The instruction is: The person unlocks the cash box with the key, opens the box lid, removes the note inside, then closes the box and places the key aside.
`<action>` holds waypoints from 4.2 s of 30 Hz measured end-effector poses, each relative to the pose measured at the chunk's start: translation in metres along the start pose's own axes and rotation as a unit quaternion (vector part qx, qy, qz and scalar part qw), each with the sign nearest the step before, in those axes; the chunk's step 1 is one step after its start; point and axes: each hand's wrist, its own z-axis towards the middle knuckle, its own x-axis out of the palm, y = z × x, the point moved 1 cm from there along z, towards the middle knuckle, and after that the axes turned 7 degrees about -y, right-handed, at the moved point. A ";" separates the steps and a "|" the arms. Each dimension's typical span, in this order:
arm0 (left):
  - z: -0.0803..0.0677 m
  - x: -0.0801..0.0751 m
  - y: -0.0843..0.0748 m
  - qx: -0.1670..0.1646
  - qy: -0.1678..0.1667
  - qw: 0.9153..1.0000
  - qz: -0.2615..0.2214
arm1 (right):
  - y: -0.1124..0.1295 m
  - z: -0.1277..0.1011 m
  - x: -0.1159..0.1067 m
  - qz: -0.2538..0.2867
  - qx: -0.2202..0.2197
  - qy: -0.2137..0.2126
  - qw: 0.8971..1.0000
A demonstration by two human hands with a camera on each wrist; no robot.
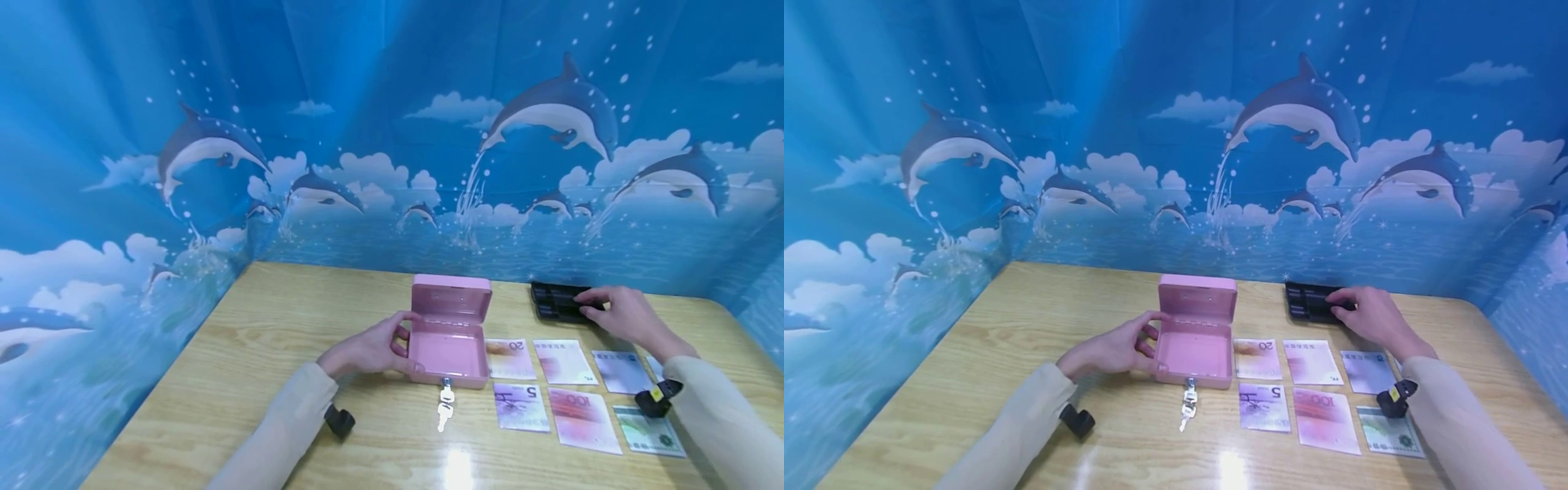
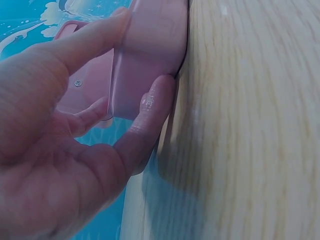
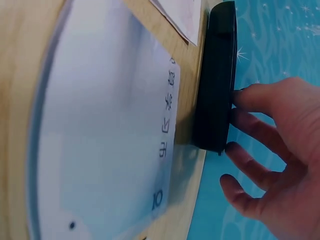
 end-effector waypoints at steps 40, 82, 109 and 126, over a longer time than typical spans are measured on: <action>0.000 -0.001 0.000 0.002 -0.003 1.000 0.003 | 0.015 0.003 0.011 0.042 -0.022 0.012 0.999; 0.000 0.000 0.001 0.001 -0.002 1.000 -0.002 | 0.066 -0.042 -0.007 0.045 -0.101 -0.028 0.994; 0.001 0.000 0.002 0.002 -0.002 1.000 -0.008 | 0.099 -0.063 0.002 0.037 -0.132 -0.041 0.990; 0.001 -0.001 0.005 0.016 -0.003 1.000 0.010 | 0.119 -0.069 0.007 0.067 -0.139 -0.058 0.986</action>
